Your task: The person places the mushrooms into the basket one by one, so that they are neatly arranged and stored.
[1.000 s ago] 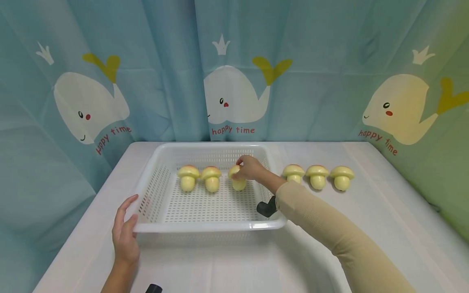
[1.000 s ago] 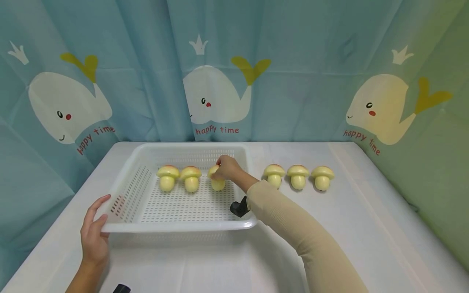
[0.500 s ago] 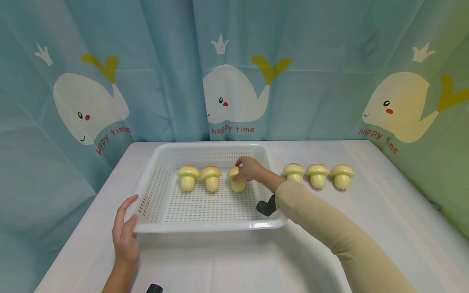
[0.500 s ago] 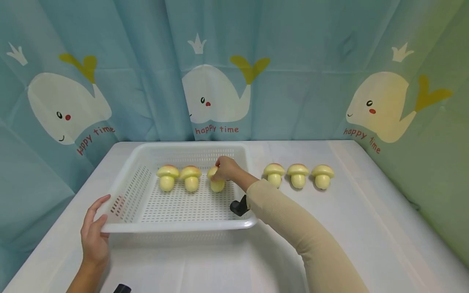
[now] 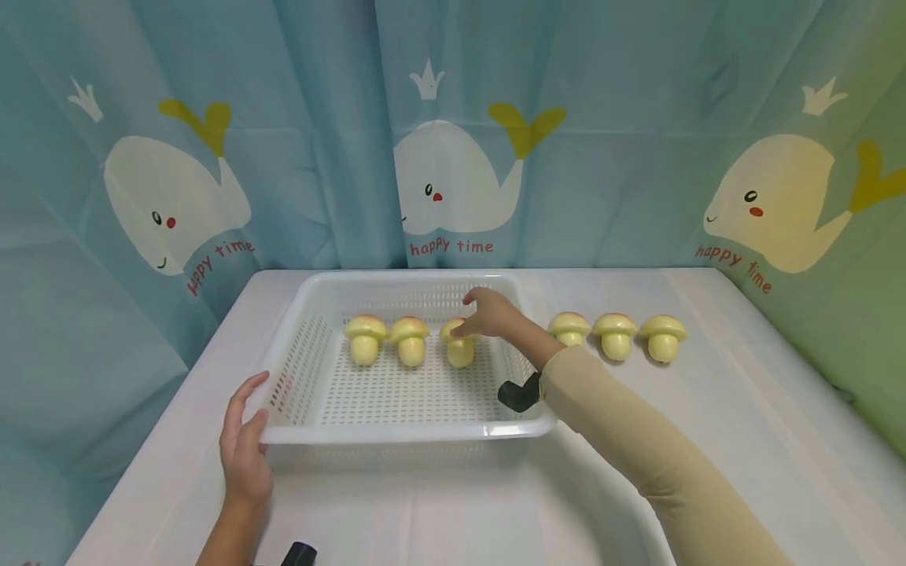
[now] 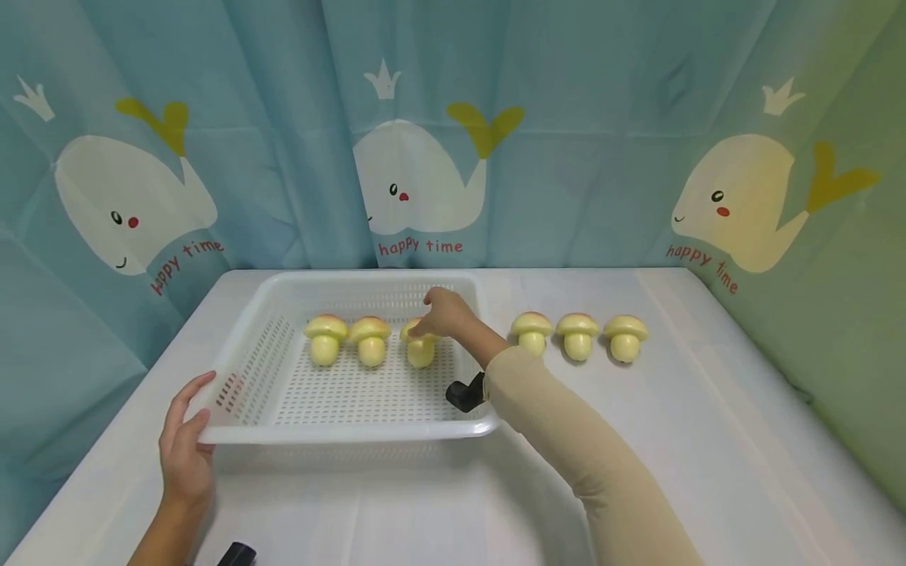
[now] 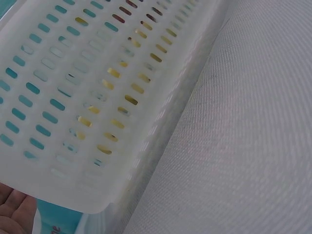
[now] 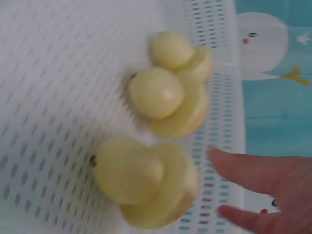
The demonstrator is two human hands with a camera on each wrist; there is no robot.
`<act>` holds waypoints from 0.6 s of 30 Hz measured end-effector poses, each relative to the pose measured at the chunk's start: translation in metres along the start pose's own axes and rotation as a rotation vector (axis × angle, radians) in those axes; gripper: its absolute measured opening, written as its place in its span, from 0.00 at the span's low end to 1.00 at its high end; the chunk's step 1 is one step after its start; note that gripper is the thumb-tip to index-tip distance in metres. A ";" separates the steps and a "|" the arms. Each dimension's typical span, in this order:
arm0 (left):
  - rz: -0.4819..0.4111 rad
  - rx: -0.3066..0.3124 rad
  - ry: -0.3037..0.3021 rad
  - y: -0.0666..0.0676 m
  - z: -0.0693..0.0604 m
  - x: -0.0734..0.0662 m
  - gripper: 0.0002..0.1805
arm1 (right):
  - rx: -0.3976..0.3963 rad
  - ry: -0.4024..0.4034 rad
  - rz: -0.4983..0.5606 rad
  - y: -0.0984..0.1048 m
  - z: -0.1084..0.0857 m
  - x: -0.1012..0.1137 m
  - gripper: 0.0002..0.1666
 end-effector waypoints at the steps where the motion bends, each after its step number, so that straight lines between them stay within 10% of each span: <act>1: -0.002 -0.002 -0.001 0.000 0.000 0.000 0.25 | -0.037 0.021 0.027 0.004 -0.001 0.002 0.34; 8: -0.026 -0.004 -0.006 -0.001 0.000 0.000 0.25 | -0.192 0.153 0.317 0.031 -0.022 0.017 0.27; 18: -0.018 -0.005 -0.018 -0.001 -0.001 -0.001 0.25 | -0.209 0.164 0.402 0.061 -0.044 0.011 0.27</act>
Point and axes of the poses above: each hand's wrist, its own z-axis towards the middle knuckle, its own y-axis out of the back of the hand, x = y × z, the point moved 4 cm from there along z, towards the middle knuckle, and after that the axes turned 8 degrees about y, right-handed, at the moved point
